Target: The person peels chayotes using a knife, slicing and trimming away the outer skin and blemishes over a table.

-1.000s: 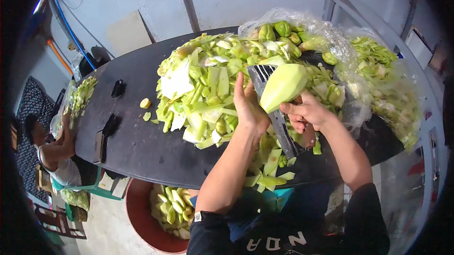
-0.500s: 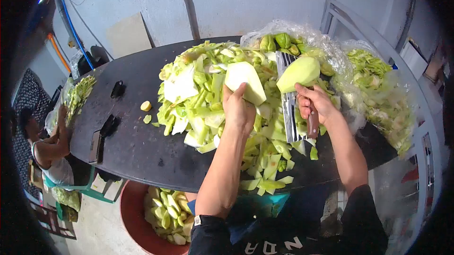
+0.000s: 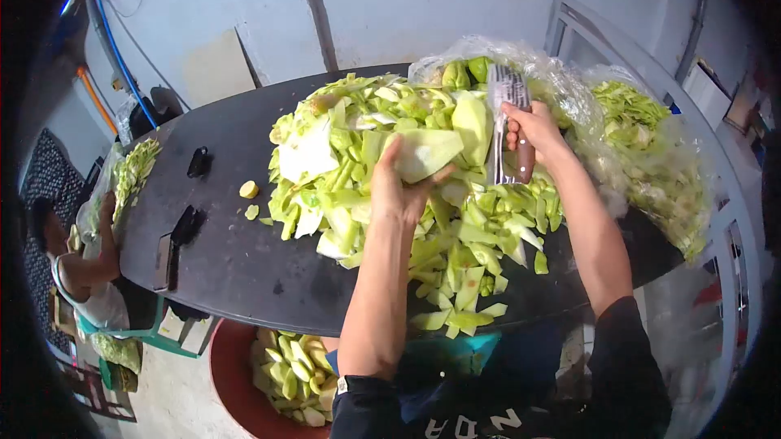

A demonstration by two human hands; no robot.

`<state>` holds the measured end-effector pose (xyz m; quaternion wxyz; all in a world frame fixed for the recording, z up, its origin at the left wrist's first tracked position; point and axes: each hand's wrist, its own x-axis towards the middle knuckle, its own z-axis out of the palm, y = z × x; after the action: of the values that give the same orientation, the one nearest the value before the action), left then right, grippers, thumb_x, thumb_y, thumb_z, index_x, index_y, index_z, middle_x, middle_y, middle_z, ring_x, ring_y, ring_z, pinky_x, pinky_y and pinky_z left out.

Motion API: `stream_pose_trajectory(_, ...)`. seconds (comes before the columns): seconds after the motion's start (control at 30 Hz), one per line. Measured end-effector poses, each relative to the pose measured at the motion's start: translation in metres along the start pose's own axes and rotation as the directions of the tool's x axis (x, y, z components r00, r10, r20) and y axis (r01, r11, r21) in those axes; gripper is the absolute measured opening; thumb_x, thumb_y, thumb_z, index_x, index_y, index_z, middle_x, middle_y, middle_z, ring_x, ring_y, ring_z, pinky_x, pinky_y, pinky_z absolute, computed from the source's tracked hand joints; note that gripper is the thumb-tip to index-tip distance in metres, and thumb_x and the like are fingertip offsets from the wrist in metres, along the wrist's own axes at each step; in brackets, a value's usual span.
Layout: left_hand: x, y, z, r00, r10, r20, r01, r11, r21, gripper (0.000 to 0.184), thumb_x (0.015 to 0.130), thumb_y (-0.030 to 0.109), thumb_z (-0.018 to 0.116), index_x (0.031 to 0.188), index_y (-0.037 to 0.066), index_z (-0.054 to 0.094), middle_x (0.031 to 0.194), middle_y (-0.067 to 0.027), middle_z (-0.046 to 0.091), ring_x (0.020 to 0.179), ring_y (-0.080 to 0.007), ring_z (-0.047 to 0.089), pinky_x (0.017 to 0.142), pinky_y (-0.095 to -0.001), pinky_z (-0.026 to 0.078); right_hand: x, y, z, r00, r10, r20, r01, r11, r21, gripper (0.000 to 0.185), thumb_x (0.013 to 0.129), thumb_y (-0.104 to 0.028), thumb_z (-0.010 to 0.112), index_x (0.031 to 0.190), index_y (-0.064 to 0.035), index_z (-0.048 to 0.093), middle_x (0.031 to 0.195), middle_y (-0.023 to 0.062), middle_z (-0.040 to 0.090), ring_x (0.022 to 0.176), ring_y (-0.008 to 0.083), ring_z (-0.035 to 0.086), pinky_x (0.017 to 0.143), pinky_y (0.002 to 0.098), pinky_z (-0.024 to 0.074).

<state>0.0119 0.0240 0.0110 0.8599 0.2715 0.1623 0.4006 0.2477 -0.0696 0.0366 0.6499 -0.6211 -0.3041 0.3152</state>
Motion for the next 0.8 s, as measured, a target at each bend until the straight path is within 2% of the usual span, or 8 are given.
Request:
stream_pose_trajectory(0.03,-0.001,0.002,0.002,0.996,-0.091,-0.015,0.084,0.965,-0.249,0.054,0.095,0.029,0.055,0.141,0.006,0.035,0.136,-0.0197,0.047,0.125,-0.0408,0.049,0.097,-0.0657,0.045,-0.005,-0.003,0.000,0.997,-0.042,-0.059,0.043,0.999,0.004,0.022,0.092,-0.020,0.066,0.085,-0.0076,0.049,0.061,-0.0013,0.051,0.046,0.0109,0.051,0.041,0.0289,0.0453)
stream_pose_trajectory(0.13,-0.009,0.006,0.004,0.997,-0.035,0.069,0.058,0.932,-0.358,0.062,0.098,0.044,0.043,0.144,0.005,0.030,0.145,-0.0212,0.037,0.134,-0.0427,0.038,0.106,-0.0690,0.032,-0.024,-0.014,-0.008,0.980,-0.127,-0.152,0.133,0.991,0.030,0.022,0.093,-0.019,0.064,0.083,-0.0050,0.052,0.060,0.0007,0.051,0.044,0.0135,0.052,0.039,0.0316,0.0451)
stream_pose_trajectory(0.2,-0.007,0.007,0.005,0.997,-0.024,0.070,0.046,0.942,-0.332,0.063,0.098,0.044,0.040,0.145,0.003,0.028,0.146,-0.0217,0.036,0.134,-0.0434,0.037,0.106,-0.0675,0.033,-0.039,-0.018,-0.011,0.973,-0.157,-0.168,0.168,0.984,0.058,0.023,0.094,-0.020,0.064,0.081,-0.0058,0.050,0.059,0.0005,0.050,0.043,0.0140,0.052,0.038,0.0315,0.0445)
stream_pose_trajectory(0.33,-0.004,0.000,0.001,0.974,-0.057,0.221,0.133,0.928,-0.348,0.061,0.092,0.039,0.037,0.142,0.004,0.036,0.143,-0.0183,0.043,0.130,-0.0398,0.044,0.106,-0.0610,0.039,-0.083,-0.020,-0.009,0.994,-0.106,-0.029,0.109,0.990,0.090,0.029,0.095,-0.029,0.062,0.084,-0.0079,0.046,0.055,0.0001,0.046,0.042,0.0139,0.051,0.038,0.0311,0.0429)
stream_pose_trajectory(0.4,-0.012,0.000,0.011,0.965,-0.084,0.249,0.198,0.855,-0.478,0.065,0.085,0.037,0.041,0.141,0.004,0.038,0.143,-0.0172,0.043,0.131,-0.0392,0.044,0.106,-0.0599,0.038,-0.106,-0.015,0.006,0.988,0.046,0.144,-0.072,0.980,0.184,0.035,0.095,-0.030,0.062,0.073,-0.0062,0.047,0.055,0.0013,0.048,0.041,0.0151,0.052,0.040,0.0312,0.0450)
stream_pose_trajectory(0.47,-0.012,-0.006,0.009,0.962,-0.133,0.238,0.234,0.851,-0.469,0.070,0.078,0.036,0.045,0.140,0.004,0.041,0.142,-0.0170,0.045,0.130,-0.0370,0.045,0.107,-0.0568,0.038,-0.113,0.004,0.011,0.954,0.064,0.291,-0.093,0.992,0.084,0.037,0.095,-0.031,0.061,0.072,-0.0059,0.048,0.053,0.0019,0.049,0.042,0.0146,0.052,0.042,0.0307,0.0453)
stream_pose_trajectory(0.53,-0.008,-0.012,0.002,0.994,0.006,0.113,0.042,0.908,-0.417,0.071,0.077,0.039,0.048,0.138,0.004,0.044,0.141,-0.0173,0.047,0.128,-0.0346,0.047,0.106,-0.0528,0.038,-0.118,0.010,0.016,0.910,0.045,0.413,-0.052,0.999,0.005,0.037,0.097,-0.031,0.060,0.073,-0.0040,0.052,0.052,0.0024,0.050,0.043,0.0129,0.052,0.042,0.0303,0.0455)
stream_pose_trajectory(0.8,-0.003,-0.007,0.008,0.979,0.135,0.152,-0.103,0.974,-0.203,0.058,0.091,0.037,0.053,0.136,0.002,0.045,0.128,-0.0188,0.057,0.119,-0.0329,0.055,0.105,-0.0448,0.042,-0.112,0.020,0.015,0.918,0.111,0.381,-0.114,0.993,-0.013,0.039,0.097,-0.032,0.060,0.073,-0.0017,0.051,0.050,0.0029,0.050,0.041,0.0119,0.051,0.040,0.0288,0.0451)
